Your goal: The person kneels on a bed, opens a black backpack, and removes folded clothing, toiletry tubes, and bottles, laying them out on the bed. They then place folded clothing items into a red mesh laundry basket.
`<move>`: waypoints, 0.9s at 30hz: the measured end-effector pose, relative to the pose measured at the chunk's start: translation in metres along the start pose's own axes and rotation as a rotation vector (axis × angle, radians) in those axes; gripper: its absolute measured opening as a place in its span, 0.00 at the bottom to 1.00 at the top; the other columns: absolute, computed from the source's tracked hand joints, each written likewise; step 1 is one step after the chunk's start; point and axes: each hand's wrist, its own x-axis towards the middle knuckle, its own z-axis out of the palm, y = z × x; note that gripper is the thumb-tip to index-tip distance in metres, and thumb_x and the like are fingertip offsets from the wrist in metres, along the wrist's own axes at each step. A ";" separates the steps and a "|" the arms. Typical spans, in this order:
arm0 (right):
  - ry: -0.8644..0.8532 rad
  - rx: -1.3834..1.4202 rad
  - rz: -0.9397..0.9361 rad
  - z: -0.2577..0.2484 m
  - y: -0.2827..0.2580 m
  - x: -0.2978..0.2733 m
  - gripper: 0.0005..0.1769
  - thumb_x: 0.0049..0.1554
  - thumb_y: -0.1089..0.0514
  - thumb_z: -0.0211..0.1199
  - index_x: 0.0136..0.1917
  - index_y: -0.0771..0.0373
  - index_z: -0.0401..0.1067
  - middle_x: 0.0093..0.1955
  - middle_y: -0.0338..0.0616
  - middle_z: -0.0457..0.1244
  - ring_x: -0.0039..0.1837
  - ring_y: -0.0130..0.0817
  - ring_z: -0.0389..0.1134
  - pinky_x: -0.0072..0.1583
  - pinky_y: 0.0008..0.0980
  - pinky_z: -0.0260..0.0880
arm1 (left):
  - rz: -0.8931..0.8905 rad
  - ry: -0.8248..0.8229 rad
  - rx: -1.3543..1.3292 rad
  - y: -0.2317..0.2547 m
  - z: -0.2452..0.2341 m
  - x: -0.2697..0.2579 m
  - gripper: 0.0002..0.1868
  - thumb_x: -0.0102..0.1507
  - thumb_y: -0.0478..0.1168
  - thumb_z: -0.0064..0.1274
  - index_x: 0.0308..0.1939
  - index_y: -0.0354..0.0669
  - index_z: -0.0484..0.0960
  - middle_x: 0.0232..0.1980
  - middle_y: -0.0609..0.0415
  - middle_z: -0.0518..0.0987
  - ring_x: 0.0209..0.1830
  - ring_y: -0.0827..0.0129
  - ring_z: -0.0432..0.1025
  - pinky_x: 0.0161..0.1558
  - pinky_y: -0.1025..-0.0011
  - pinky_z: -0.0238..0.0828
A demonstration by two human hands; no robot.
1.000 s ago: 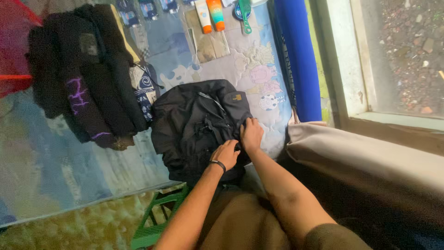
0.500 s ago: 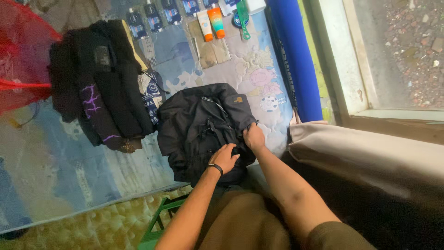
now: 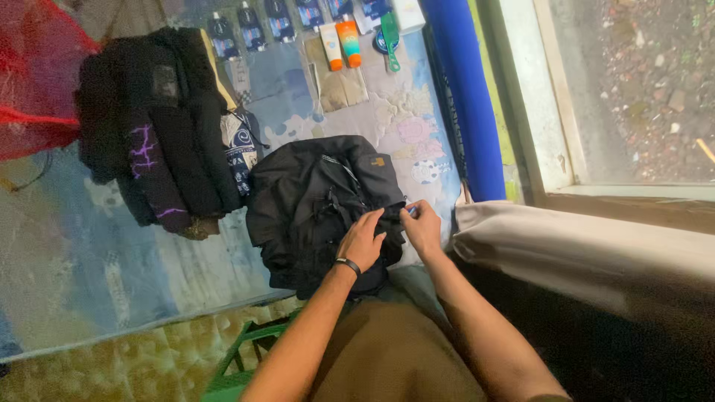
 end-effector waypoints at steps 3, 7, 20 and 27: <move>-0.288 0.025 -0.156 -0.041 -0.035 -0.020 0.13 0.57 0.54 0.65 0.49 0.66 0.76 0.39 0.43 0.68 0.42 0.28 0.67 0.47 0.30 0.68 | 0.223 0.097 0.024 0.019 -0.012 0.002 0.33 0.59 0.34 0.58 0.69 0.39 0.69 0.67 0.38 0.74 0.64 0.42 0.69 0.61 0.53 0.66; -0.592 0.095 -0.336 -0.084 -0.096 -0.041 0.14 0.61 0.52 0.62 0.52 0.66 0.76 0.41 0.38 0.70 0.44 0.24 0.69 0.49 0.26 0.70 | 0.073 0.082 -0.184 0.053 -0.036 -0.003 0.23 0.62 0.33 0.57 0.63 0.42 0.80 0.53 0.42 0.84 0.52 0.50 0.80 0.51 0.60 0.77; -0.539 0.077 -0.383 -0.109 -0.205 -0.068 0.19 0.63 0.49 0.61 0.58 0.65 0.80 0.43 0.39 0.69 0.46 0.25 0.66 0.51 0.28 0.70 | -0.020 0.254 -0.468 0.108 -0.097 -0.018 0.11 0.64 0.40 0.61 0.43 0.34 0.81 0.39 0.52 0.84 0.37 0.69 0.81 0.38 0.73 0.77; -0.654 0.445 -0.218 -0.084 -0.188 -0.074 0.15 0.66 0.50 0.54 0.54 0.62 0.74 0.43 0.31 0.65 0.45 0.20 0.63 0.47 0.23 0.63 | 0.017 0.312 -1.219 0.081 -0.100 0.003 0.12 0.68 0.41 0.54 0.50 0.37 0.83 0.47 0.56 0.85 0.46 0.76 0.79 0.52 0.75 0.74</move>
